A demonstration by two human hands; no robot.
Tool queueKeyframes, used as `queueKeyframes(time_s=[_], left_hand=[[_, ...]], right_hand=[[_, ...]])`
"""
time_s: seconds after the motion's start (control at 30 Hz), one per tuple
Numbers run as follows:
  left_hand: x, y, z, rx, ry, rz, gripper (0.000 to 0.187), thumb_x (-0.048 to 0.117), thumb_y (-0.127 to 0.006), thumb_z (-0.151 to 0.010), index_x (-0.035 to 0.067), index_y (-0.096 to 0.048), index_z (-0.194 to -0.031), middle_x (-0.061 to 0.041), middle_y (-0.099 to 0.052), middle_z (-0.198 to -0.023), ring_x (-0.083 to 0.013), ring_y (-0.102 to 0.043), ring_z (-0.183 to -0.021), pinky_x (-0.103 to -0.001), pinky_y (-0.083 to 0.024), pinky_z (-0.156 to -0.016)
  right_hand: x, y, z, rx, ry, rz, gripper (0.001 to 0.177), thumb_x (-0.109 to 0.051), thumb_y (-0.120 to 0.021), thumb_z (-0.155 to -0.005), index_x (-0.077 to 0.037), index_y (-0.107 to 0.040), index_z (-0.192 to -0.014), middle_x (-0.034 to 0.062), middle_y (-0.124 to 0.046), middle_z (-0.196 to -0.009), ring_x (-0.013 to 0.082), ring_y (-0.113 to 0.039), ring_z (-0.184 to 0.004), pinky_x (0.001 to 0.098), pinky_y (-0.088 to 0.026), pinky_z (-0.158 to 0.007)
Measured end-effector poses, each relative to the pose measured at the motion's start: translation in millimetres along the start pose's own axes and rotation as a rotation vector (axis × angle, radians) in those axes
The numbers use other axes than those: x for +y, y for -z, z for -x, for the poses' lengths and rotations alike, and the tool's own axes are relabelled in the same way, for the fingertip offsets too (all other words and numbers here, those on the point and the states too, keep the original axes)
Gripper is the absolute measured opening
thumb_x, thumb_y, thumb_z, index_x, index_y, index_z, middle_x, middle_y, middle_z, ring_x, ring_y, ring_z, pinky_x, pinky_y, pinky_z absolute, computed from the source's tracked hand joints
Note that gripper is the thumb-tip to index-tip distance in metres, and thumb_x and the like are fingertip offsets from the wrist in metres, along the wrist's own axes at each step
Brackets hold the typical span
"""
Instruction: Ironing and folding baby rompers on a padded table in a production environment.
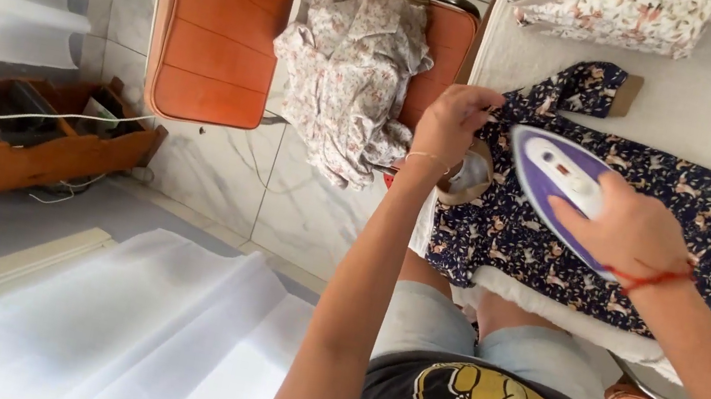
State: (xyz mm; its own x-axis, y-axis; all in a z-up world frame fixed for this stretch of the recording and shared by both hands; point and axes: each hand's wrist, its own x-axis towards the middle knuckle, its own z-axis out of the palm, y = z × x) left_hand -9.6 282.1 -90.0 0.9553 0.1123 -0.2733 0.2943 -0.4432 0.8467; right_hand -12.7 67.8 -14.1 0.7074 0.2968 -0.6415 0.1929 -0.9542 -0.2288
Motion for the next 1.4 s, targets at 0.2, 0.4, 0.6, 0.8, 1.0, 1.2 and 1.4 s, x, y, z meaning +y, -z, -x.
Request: queueKeyframes(time_s=[0.2, 0.4, 0.6, 0.8, 1.0, 1.2, 1.4], left_hand=[[0, 10, 67, 0.212, 0.053, -0.267, 0.019, -0.004, -0.052, -0.076, 0.014, -0.057, -0.083, -0.005, -0.057, -0.084, -0.0197, -0.061, -0.075, -0.031, -0.049, -0.057], [-21, -1, 80, 0.238, 0.17, -0.236, 0.003, 0.019, -0.059, -0.075, 0.016, -0.057, -0.076, 0.0, -0.055, -0.073, -0.0215, -0.054, -0.06, -0.034, -0.041, -0.05], [-56, 40, 123, 0.366, 0.373, 0.103, 0.006, 0.016, -0.057, -0.077, 0.011, -0.062, -0.077, 0.0, -0.06, -0.078, -0.0137, -0.057, -0.074, -0.026, -0.046, -0.069], [-116, 57, 224, 0.53, 0.793, -0.172, 0.009, 0.024, -0.049, -0.083, 0.019, -0.054, -0.078, 0.005, -0.06, -0.074, -0.0086, -0.061, -0.066, -0.026, -0.042, -0.064], [-79, 39, 224, 0.483, 0.452, -0.436, 0.054, -0.019, -0.036, -0.063, 0.016, -0.055, -0.1, -0.009, -0.046, -0.115, -0.0282, -0.054, -0.088, -0.041, -0.044, -0.074], [-19, 29, 168, 0.567, 0.08, -0.276, 0.028, -0.008, -0.04, -0.076, 0.014, -0.057, -0.081, 0.001, -0.057, -0.08, -0.019, -0.055, -0.065, -0.031, -0.04, -0.047], [6, 26, 141, 0.622, -0.057, -0.212, 0.016, 0.007, -0.051, -0.084, 0.019, -0.061, -0.089, 0.011, -0.064, -0.084, -0.0052, -0.061, -0.067, -0.02, -0.047, -0.051]], right_hand=[[-20, 3, -18, 0.037, 0.022, 0.036, 0.055, -0.059, -0.046, -0.075, -0.006, -0.05, -0.088, 0.0135, -0.063, -0.076, 0.0327, -0.061, -0.067, 0.0414, -0.048, -0.052], [-4, 8, 25, -0.095, -0.159, -0.093, 0.059, -0.054, -0.044, -0.076, -0.006, -0.05, -0.109, 0.0151, -0.064, -0.092, 0.034, -0.064, -0.074, 0.0408, -0.053, -0.059], [57, -61, 50, -0.114, 0.278, 0.378, 0.043, -0.064, -0.042, -0.07, -0.021, -0.041, -0.075, -0.0085, -0.049, -0.047, 0.0063, -0.048, -0.034, 0.0211, -0.04, -0.031], [-22, -40, 26, -0.177, 0.413, 0.229, 0.042, -0.057, -0.041, -0.079, -0.015, -0.043, -0.078, -0.0054, -0.047, -0.048, 0.0071, -0.047, -0.036, 0.02, -0.038, -0.029], [-12, -50, 17, -0.138, 0.45, 0.217, 0.045, -0.062, -0.048, -0.071, -0.018, -0.043, -0.079, 0.0015, -0.056, -0.055, 0.0189, -0.056, -0.044, 0.0351, -0.043, -0.039], [13, 12, 19, -0.018, -0.139, 0.098, 0.053, -0.047, -0.04, -0.086, -0.001, -0.047, -0.112, 0.0104, -0.066, -0.083, 0.0155, -0.07, -0.058, 0.0214, -0.06, -0.034], [-32, 28, 54, -0.074, 0.449, -0.216, 0.062, -0.006, -0.053, -0.069, -0.019, -0.032, -0.126, -0.0006, -0.059, -0.093, 0.0102, -0.064, -0.065, 0.0158, -0.063, -0.055]])
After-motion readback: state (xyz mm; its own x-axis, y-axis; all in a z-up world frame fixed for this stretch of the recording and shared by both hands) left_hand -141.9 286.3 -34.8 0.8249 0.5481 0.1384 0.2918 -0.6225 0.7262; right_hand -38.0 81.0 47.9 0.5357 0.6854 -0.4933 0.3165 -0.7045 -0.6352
